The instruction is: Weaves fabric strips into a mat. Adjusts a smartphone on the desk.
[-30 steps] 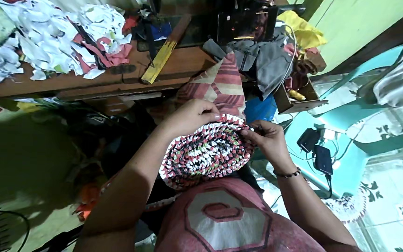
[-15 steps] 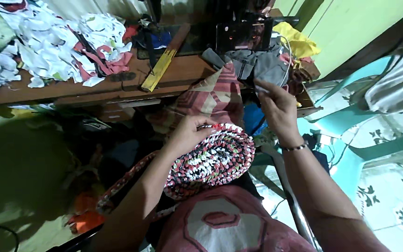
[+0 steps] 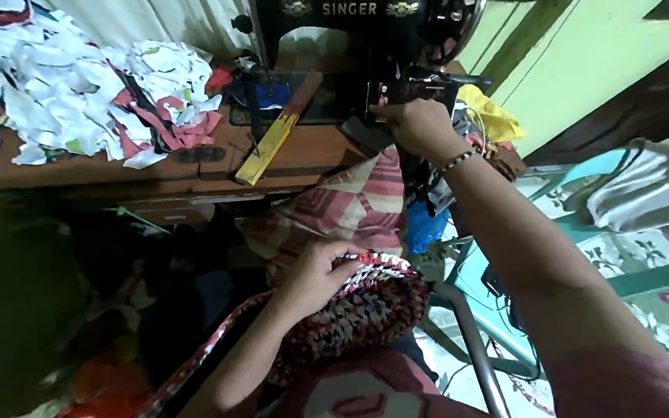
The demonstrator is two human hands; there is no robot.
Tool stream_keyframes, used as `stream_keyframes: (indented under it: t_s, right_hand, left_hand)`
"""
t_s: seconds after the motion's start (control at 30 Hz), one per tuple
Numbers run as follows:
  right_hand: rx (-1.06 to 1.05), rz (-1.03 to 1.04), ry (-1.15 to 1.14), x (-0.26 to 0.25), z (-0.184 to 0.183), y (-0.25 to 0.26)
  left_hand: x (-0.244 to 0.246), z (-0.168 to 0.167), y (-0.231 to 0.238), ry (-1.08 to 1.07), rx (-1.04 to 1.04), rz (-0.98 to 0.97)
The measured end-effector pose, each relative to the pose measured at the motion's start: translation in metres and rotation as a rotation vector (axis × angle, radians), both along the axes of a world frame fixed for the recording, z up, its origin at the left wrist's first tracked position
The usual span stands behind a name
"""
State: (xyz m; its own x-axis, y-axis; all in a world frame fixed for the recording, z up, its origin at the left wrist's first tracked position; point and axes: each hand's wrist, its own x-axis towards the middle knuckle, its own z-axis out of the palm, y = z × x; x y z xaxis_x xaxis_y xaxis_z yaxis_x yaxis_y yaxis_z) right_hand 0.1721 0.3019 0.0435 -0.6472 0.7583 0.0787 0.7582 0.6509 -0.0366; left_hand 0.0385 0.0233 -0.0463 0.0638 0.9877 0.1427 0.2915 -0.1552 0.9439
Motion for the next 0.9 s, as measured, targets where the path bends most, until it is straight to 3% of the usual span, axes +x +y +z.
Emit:
stream_keyframes:
  t_s: [0.27, 0.67, 0.9]
  right_hand:
    - [0.046, 0.025, 0.052, 0.001, 0.000, 0.002]
    - [-0.040, -0.498, 0.252, 0.060, -0.015, -0.026]
    - [0.023, -0.389, 0.292, 0.058, -0.014, -0.017]
  left_hand:
    - [0.000, -0.004, -0.001, 0.032, 0.055, 0.012]
    - [0.005, -0.010, 0.000, 0.063, 0.112, 0.058]
    - [0.005, -0.011, 0.000, 0.037, 0.117, 0.054]
